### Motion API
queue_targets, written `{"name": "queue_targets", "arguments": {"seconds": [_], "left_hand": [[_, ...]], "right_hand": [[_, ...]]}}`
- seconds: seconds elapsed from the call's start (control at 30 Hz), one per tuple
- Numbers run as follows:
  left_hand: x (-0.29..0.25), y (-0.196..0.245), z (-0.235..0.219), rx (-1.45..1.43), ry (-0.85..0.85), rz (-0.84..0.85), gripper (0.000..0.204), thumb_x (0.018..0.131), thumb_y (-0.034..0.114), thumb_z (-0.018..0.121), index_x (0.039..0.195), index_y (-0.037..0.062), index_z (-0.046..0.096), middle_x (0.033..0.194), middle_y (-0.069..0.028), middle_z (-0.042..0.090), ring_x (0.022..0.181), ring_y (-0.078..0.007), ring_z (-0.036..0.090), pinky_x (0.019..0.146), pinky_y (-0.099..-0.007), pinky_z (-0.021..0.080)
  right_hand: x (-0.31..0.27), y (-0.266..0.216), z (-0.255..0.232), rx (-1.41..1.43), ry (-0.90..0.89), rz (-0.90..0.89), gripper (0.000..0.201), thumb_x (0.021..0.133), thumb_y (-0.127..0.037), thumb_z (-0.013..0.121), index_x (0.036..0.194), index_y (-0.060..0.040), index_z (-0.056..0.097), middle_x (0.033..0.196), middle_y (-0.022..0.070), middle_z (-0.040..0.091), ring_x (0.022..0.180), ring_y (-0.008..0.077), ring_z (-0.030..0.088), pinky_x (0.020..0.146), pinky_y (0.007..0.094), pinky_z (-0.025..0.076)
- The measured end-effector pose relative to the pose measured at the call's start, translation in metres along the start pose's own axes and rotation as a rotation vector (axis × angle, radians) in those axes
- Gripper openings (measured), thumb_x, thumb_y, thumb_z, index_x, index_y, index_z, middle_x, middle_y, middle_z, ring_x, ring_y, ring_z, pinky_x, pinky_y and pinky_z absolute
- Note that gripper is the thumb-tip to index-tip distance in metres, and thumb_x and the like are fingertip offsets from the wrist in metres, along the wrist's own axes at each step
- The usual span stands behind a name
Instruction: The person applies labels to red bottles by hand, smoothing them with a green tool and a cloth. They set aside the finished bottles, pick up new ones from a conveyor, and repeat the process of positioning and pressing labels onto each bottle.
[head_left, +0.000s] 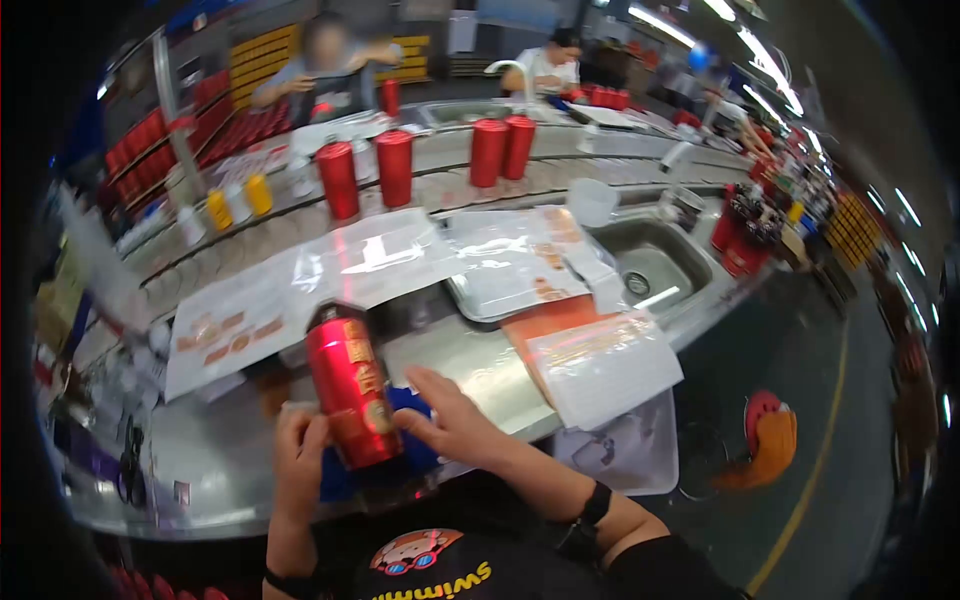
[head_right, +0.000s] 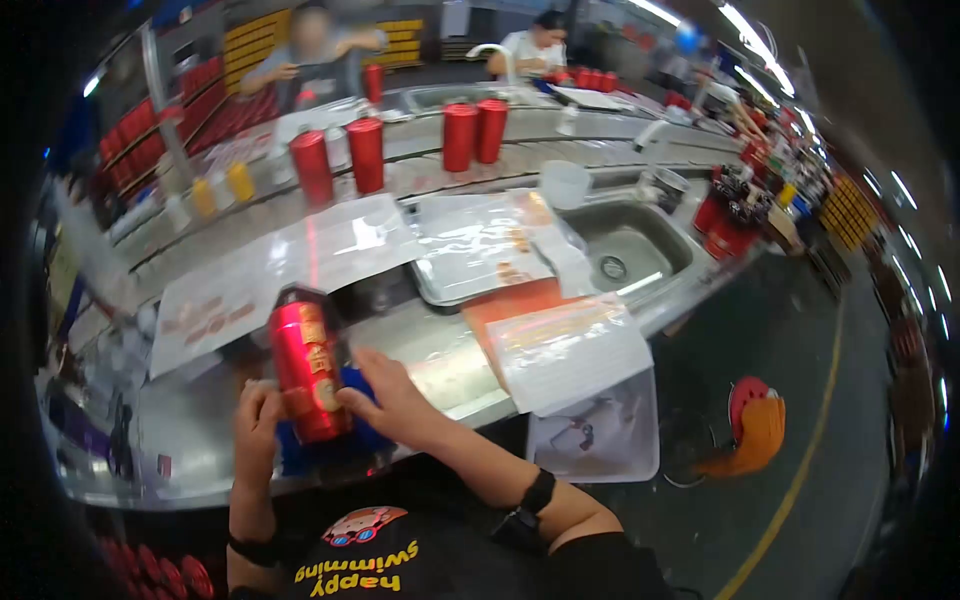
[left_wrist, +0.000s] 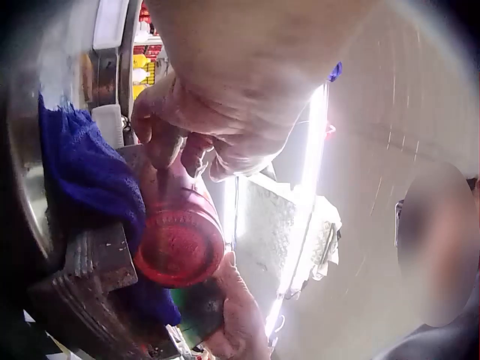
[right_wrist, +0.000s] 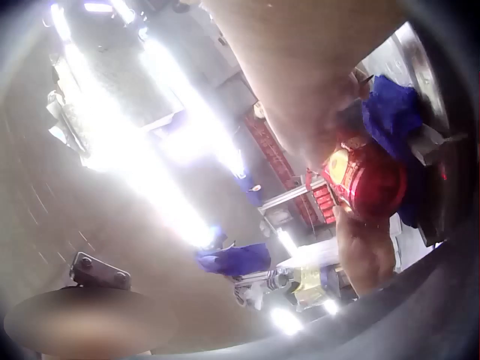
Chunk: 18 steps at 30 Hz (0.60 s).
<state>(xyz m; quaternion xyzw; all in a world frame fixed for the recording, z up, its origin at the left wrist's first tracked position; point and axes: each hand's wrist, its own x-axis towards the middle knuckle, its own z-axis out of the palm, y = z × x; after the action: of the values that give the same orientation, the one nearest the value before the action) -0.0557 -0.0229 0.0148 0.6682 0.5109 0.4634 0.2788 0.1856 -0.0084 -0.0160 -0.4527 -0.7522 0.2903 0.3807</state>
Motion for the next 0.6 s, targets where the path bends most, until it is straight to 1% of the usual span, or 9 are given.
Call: {"name": "queue_targets", "arguments": {"seconds": [0.1,0.13,0.33,0.4,0.47,0.5,0.53,0.57,0.6], "left_hand": [[-0.002,-0.029,0.003,-0.114,0.001,-0.115,0.028,0.096,0.018,0.059,0.075,-0.0002,0.053,0.08,-0.0071,0.049,0.077,-0.0162,0.049,0.08,-0.032,0.039],[-0.001,-0.031,0.005,-0.119,-0.018,-0.099,0.028,0.096,0.019,0.059,0.076,-0.0001,0.053,0.081,-0.0066,0.049,0.078,-0.0156,0.048,0.079,-0.0317,0.039],[-0.006,-0.016,0.002,-0.05,-0.038,-0.101,0.025,0.096,0.019,0.059,0.08,-0.0002,0.053,0.084,-0.0062,0.048,0.079,-0.015,0.047,0.074,-0.0297,0.038],[-0.007,-0.02,-0.001,-0.052,-0.045,-0.102,0.025,0.095,0.019,0.06,0.081,-0.0004,0.053,0.085,-0.0064,0.048,0.081,-0.0157,0.047,0.073,-0.0296,0.038],[-0.005,-0.016,-0.003,0.009,-0.061,-0.074,0.025,0.095,0.019,0.061,0.082,-0.0005,0.053,0.085,-0.0062,0.048,0.081,-0.0158,0.047,0.073,-0.0295,0.038],[-0.005,-0.011,-0.004,0.048,-0.063,-0.061,0.023,0.095,0.02,0.061,0.085,0.0001,0.055,0.088,-0.006,0.049,0.082,-0.0158,0.048,0.073,-0.0291,0.039],[-0.003,-0.013,-0.006,0.068,-0.009,-0.05,0.022,0.095,0.02,0.061,0.086,0.0004,0.056,0.089,-0.0058,0.05,0.082,-0.0155,0.049,0.074,-0.0288,0.04],[-0.002,-0.015,-0.008,0.09,0.044,-0.041,0.022,0.095,0.021,0.061,0.088,0.0007,0.056,0.09,-0.0056,0.05,0.082,-0.0153,0.049,0.074,-0.0285,0.04],[0.002,-0.016,-0.009,0.111,0.102,-0.03,0.021,0.095,0.021,0.061,0.09,0.0011,0.057,0.092,-0.0055,0.051,0.082,-0.015,0.049,0.075,-0.0282,0.041]], "right_hand": [[-0.002,0.004,0.004,0.036,0.034,-0.027,0.064,0.098,-0.038,0.058,0.14,0.0064,0.042,0.143,0.0284,0.044,0.134,0.0423,0.041,0.112,0.0442,0.032],[-0.003,0.006,0.003,0.027,0.036,-0.027,0.064,0.098,-0.038,0.058,0.141,0.0064,0.041,0.143,0.0284,0.044,0.134,0.0423,0.041,0.113,0.0442,0.032],[0.0,0.011,0.003,0.038,-0.005,-0.044,0.062,0.098,-0.036,0.058,0.141,0.0053,0.042,0.143,0.0274,0.045,0.134,0.041,0.042,0.112,0.0441,0.033],[0.001,0.01,-0.004,0.043,0.002,-0.051,0.056,0.098,-0.03,0.06,0.141,0.0021,0.044,0.142,0.0253,0.047,0.133,0.0389,0.044,0.11,0.043,0.035],[0.003,0.012,-0.015,0.056,0.028,-0.066,0.054,0.097,-0.027,0.06,0.141,0.0004,0.045,0.141,0.0239,0.049,0.132,0.0375,0.044,0.11,0.0422,0.036],[0.005,0.014,-0.024,0.067,0.048,-0.061,0.048,0.096,-0.019,0.061,0.139,-0.0027,0.048,0.14,0.021,0.05,0.131,0.0354,0.047,0.108,0.041,0.038],[0.009,0.018,-0.036,0.072,0.099,-0.108,0.044,0.095,-0.014,0.061,0.137,-0.0043,0.051,0.138,0.019,0.052,0.129,0.0338,0.049,0.106,0.0399,0.041],[0.014,0.016,-0.052,0.098,0.137,-0.073,0.041,0.095,-0.009,0.06,0.135,-0.0053,0.053,0.135,0.0164,0.055,0.125,0.0308,0.052,0.101,0.0366,0.044],[0.021,0.014,-0.077,-0.094,0.233,-0.233,0.039,0.094,-0.006,0.06,0.132,-0.0048,0.055,0.13,0.0136,0.057,0.121,0.0267,0.054,0.096,0.0329,0.047]]}}
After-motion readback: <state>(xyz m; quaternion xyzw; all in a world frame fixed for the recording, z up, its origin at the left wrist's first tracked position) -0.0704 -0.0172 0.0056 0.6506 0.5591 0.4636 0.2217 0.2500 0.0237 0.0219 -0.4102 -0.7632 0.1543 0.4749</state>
